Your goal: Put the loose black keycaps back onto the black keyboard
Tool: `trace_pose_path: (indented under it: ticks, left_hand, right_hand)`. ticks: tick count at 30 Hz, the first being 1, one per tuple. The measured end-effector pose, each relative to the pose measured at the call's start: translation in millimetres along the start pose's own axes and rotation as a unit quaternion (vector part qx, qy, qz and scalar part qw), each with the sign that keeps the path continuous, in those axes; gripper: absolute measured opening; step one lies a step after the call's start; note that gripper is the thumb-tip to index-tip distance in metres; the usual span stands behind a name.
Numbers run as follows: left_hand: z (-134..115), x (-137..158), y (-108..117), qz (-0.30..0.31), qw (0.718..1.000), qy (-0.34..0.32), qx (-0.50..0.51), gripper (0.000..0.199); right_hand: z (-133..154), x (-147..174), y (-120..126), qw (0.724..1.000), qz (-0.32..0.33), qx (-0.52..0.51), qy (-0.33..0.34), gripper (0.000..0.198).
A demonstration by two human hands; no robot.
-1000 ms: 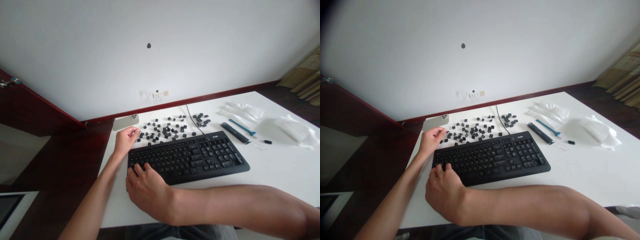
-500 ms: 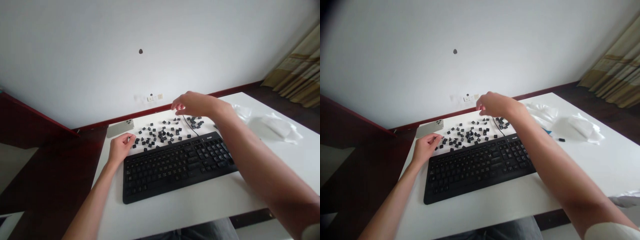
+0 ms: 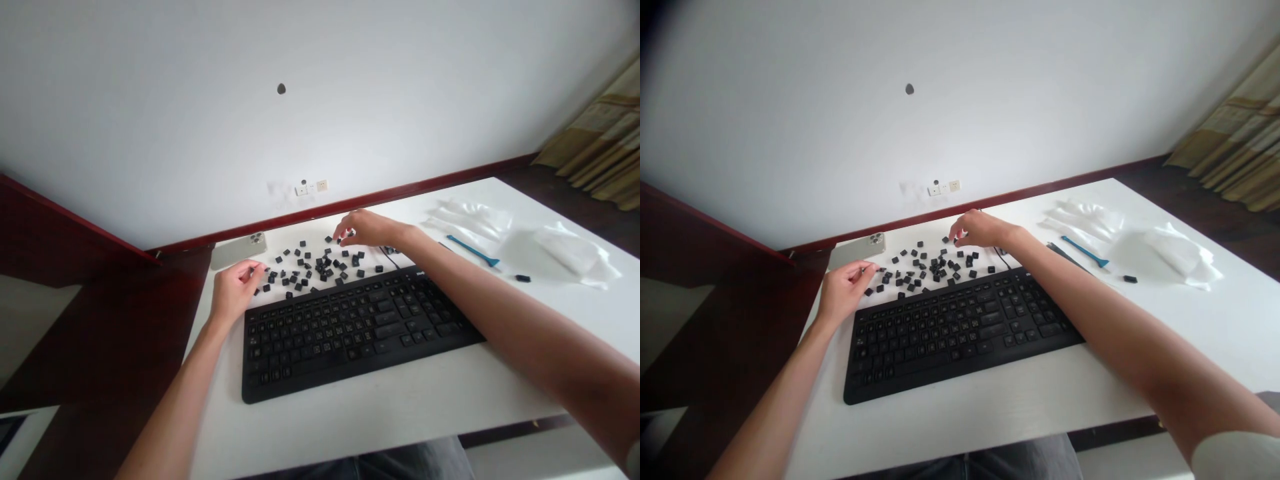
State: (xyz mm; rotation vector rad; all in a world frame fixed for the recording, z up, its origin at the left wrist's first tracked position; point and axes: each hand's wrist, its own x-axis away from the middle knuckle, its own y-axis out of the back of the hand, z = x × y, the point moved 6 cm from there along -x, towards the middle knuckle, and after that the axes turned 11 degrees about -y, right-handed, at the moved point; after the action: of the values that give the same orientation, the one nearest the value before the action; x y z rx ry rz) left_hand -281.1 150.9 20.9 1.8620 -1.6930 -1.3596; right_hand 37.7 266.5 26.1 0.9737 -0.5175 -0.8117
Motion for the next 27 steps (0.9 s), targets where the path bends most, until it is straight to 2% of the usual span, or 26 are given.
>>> trace_pose_path:
  ticks: [3, 12, 23, 27]
  left_hand:
    - [1.7, -0.3, 3.7, -0.013, 1.0, 0.002, -0.002, 0.036]
    - [5.4, -0.1, -1.3, 0.001, 1.0, 0.008, 0.007, 0.037]
    - [8.1, 0.9, -5.0, 0.007, 1.0, 0.012, 0.026, 0.036]
    - [5.2, -0.1, -5.5, 0.006, 1.0, 0.006, 0.029, 0.035]
  right_hand:
    - [-2.6, -0.2, -3.9, 1.0, -0.013, 0.012, -0.009, 0.023]
    - [-7.0, -2.2, -9.8, 0.999, -0.009, 0.029, -0.02, 0.015]
    - [-5.6, -0.4, -10.1, 0.999, -0.013, 0.035, 0.004, 0.02]
    - [-5.1, 1.7, -8.1, 0.999, 0.009, 0.042, -0.003, 0.024]
